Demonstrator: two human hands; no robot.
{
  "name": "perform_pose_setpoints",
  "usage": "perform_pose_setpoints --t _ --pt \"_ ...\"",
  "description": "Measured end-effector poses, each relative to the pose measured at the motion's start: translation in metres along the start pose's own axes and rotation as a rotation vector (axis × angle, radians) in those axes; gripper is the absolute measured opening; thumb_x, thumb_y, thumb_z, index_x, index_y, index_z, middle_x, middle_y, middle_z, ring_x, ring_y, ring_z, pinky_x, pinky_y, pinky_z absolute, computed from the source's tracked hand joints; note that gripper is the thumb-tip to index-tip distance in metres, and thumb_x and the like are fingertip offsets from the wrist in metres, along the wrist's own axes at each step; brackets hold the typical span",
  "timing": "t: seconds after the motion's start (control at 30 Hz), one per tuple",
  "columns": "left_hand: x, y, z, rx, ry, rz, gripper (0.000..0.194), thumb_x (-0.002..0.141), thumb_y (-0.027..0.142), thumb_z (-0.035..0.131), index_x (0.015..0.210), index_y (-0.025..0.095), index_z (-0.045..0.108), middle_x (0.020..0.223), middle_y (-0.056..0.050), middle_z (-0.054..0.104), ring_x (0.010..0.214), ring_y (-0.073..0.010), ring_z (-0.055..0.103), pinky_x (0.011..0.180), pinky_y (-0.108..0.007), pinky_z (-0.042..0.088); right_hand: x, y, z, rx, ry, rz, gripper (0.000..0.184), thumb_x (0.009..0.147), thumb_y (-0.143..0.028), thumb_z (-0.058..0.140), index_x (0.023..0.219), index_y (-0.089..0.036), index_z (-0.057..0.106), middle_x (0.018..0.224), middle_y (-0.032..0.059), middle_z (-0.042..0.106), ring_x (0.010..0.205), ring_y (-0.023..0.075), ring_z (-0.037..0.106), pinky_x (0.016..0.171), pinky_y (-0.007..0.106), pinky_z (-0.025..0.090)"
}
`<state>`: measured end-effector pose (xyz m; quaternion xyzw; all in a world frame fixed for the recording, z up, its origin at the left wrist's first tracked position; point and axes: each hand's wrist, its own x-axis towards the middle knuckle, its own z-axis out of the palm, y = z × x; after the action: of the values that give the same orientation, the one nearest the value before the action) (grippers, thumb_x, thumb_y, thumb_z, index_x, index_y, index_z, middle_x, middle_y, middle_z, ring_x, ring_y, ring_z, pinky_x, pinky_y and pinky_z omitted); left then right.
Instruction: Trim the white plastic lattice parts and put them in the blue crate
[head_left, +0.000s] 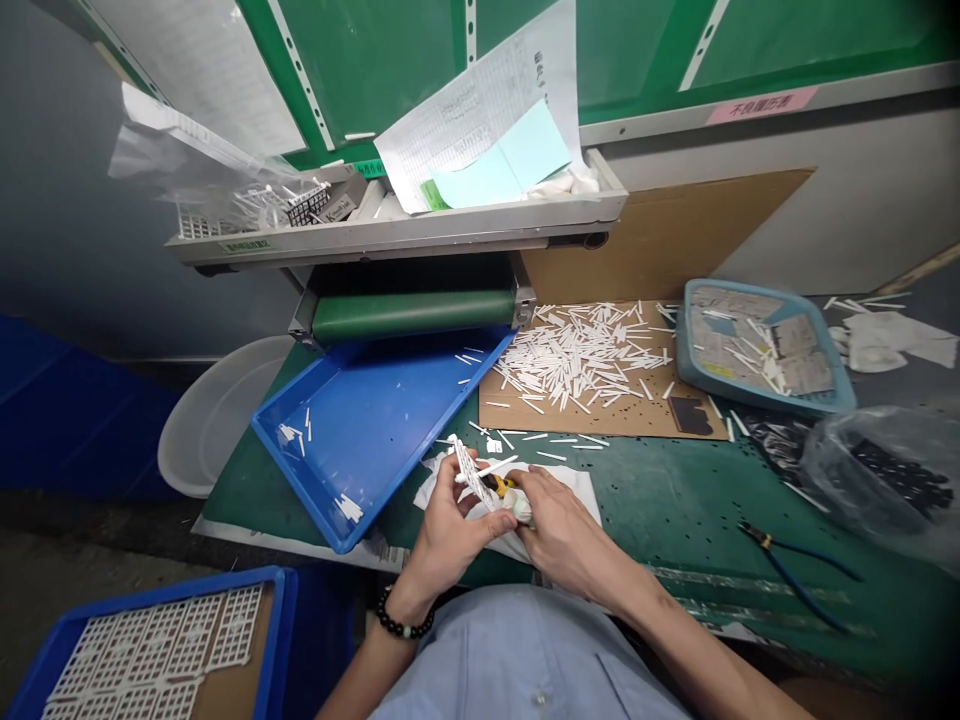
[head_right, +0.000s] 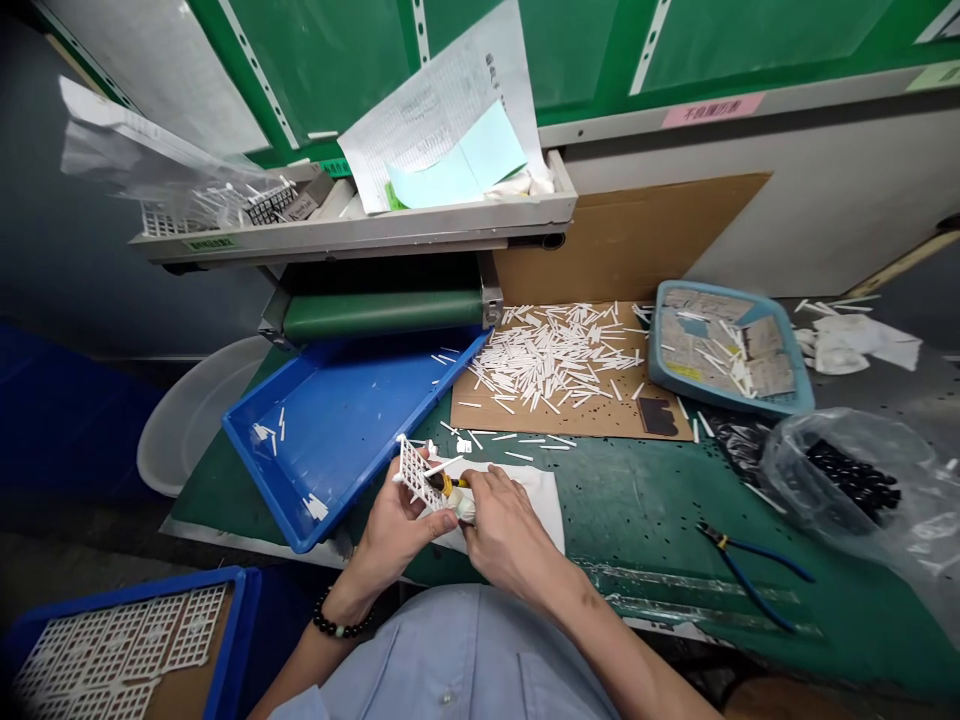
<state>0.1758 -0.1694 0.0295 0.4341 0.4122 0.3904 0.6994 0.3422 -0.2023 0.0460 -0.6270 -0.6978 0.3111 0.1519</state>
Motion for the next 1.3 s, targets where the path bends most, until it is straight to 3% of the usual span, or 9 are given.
perform_pose_setpoints --t 0.07,0.17,0.47,0.73,0.87,1.03,1.13,1.2,1.3 --pt "0.003 -0.006 -0.005 0.020 -0.001 0.004 0.079 0.061 0.023 0.084 0.129 0.022 0.043 0.127 -0.011 0.056 0.113 -0.0232 0.057 0.101 -0.038 0.044 0.004 0.005 0.002 0.053 -0.047 0.014 0.039 0.082 -0.015 0.048 0.120 -0.015 0.048 0.115 0.0133 0.057 0.109 0.0272 0.053 0.093 0.039 0.041" --pt "0.011 -0.011 -0.013 0.028 -0.032 0.036 0.075 0.064 0.024 0.082 0.128 0.021 0.045 0.133 -0.013 0.053 0.121 -0.0253 0.053 0.106 -0.040 0.040 0.011 0.012 0.005 0.066 -0.056 0.014 0.038 0.084 -0.021 0.051 0.122 -0.015 0.048 0.114 0.0126 0.057 0.103 0.0248 0.055 0.087 0.033 0.041" --pt "0.043 -0.028 -0.012 -0.002 0.016 0.048 0.066 0.064 0.023 0.081 0.123 0.018 0.051 0.129 -0.014 0.058 0.116 -0.0243 0.057 0.102 -0.039 0.044 0.041 0.039 0.009 -0.200 -0.074 0.000 0.025 0.079 -0.015 0.048 0.104 -0.016 0.052 0.100 0.0103 0.060 0.090 0.0223 0.056 0.073 0.029 0.035" --pt "0.076 -0.053 -0.009 -0.033 -0.003 0.053 0.050 0.066 0.029 0.080 0.110 0.015 0.060 0.114 -0.011 0.065 0.106 -0.0226 0.061 0.093 -0.034 0.047 0.060 0.066 0.016 -0.241 -0.160 0.159 0.023 0.085 -0.031 0.047 0.100 -0.017 0.058 0.092 0.0121 0.067 0.085 0.0279 0.062 0.065 0.030 0.035" --pt "0.089 -0.060 -0.012 -0.103 0.008 0.050 0.045 0.068 0.033 0.078 0.106 0.013 0.063 0.109 -0.011 0.067 0.101 -0.0217 0.062 0.093 -0.034 0.045 0.073 0.071 0.019 -0.277 -0.139 0.244 0.029 0.087 -0.034 0.045 0.105 -0.015 0.058 0.097 0.0167 0.067 0.091 0.0307 0.062 0.070 0.032 0.037" --pt "0.064 -0.055 -0.013 -0.231 0.037 -0.097 0.042 0.075 0.035 0.070 0.111 0.015 0.060 0.110 -0.012 0.068 0.096 -0.0223 0.065 0.089 -0.038 0.048 0.068 0.075 0.008 -0.284 -0.129 0.227 0.029 0.087 -0.037 0.049 0.102 -0.014 0.058 0.097 0.0177 0.067 0.091 0.0320 0.062 0.071 0.033 0.037" --pt "0.033 -0.044 -0.023 -0.123 0.100 -0.160 0.042 0.073 0.034 0.072 0.107 0.012 0.061 0.110 -0.014 0.068 0.096 -0.0239 0.066 0.085 -0.036 0.050 0.053 0.074 0.002 -0.276 -0.119 0.206 0.025 0.089 -0.036 0.048 0.101 -0.016 0.056 0.101 0.0144 0.065 0.091 0.0285 0.062 0.070 0.031 0.036" --pt "0.008 -0.032 -0.036 -0.036 0.145 -0.193 0.050 0.071 0.036 0.074 0.112 0.011 0.059 0.108 -0.015 0.069 0.093 -0.0239 0.066 0.082 -0.034 0.051 0.041 0.072 0.000 -0.254 -0.110 0.200 0.023 0.090 -0.036 0.047 0.100 -0.017 0.054 0.102 0.0116 0.065 0.090 0.0257 0.061 0.069 0.030 0.036" --pt "-0.032 -0.005 -0.063 0.005 0.287 -0.245 0.079 0.067 0.038 0.078 0.132 0.017 0.040 0.098 -0.011 0.071 0.083 -0.0229 0.068 0.077 -0.035 0.053 0.027 0.067 -0.001 -0.135 -0.069 0.190 0.020 0.090 -0.036 0.047 0.098 -0.019 0.054 0.101 0.0087 0.064 0.093 0.0240 0.060 0.071 0.029 0.036"
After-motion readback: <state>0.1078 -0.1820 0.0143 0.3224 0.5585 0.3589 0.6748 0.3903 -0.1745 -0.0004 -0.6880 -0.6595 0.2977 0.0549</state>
